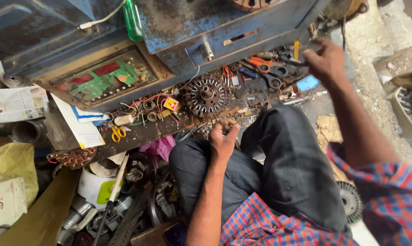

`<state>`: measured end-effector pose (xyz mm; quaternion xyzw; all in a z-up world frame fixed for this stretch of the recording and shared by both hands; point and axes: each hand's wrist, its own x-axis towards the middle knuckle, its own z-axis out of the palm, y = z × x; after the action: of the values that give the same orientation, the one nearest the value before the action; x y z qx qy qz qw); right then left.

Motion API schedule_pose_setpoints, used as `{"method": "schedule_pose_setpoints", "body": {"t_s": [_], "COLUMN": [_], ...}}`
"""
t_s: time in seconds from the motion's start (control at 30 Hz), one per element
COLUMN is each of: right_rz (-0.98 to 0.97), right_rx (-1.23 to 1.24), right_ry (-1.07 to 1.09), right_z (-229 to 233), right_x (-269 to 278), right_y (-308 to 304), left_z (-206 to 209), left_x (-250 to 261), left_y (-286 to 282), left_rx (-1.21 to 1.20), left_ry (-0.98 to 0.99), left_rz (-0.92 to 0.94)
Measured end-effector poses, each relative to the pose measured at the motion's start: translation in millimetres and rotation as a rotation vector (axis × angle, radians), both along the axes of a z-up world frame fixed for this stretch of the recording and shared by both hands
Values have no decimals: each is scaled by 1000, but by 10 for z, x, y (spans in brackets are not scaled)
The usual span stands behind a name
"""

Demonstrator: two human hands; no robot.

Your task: The person sits on the floor in a cluttered workshop and uses a small metal file to smooth the edges of a small rectangular electrical component. They repeatedly file the component and occasionally inspect it by hand.

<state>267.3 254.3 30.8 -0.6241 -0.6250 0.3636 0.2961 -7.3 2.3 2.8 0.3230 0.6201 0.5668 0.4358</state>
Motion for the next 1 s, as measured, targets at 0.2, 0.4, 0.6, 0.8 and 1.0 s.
{"method": "schedule_pose_setpoints", "body": {"t_s": [0.2, 0.4, 0.6, 0.8, 1.0], "right_rz": [40, 91, 130, 236, 201], "right_rx": [58, 191, 152, 93, 348], "right_ry": [-568, -599, -601, -582, -505], "right_z": [-110, -116, -190, -330, -239], "right_x": [87, 18, 30, -102, 29], "right_y": [600, 768, 674, 616, 554], "left_z": [22, 25, -56, -25, 23], "left_x": [0, -5, 7, 21, 21], "left_y": [46, 63, 53, 35, 43], "left_rx": [-52, -46, 23, -63, -95], "left_ry": [22, 143, 277, 205, 147], "left_rz": [-25, -41, -81, -84, -73]}}
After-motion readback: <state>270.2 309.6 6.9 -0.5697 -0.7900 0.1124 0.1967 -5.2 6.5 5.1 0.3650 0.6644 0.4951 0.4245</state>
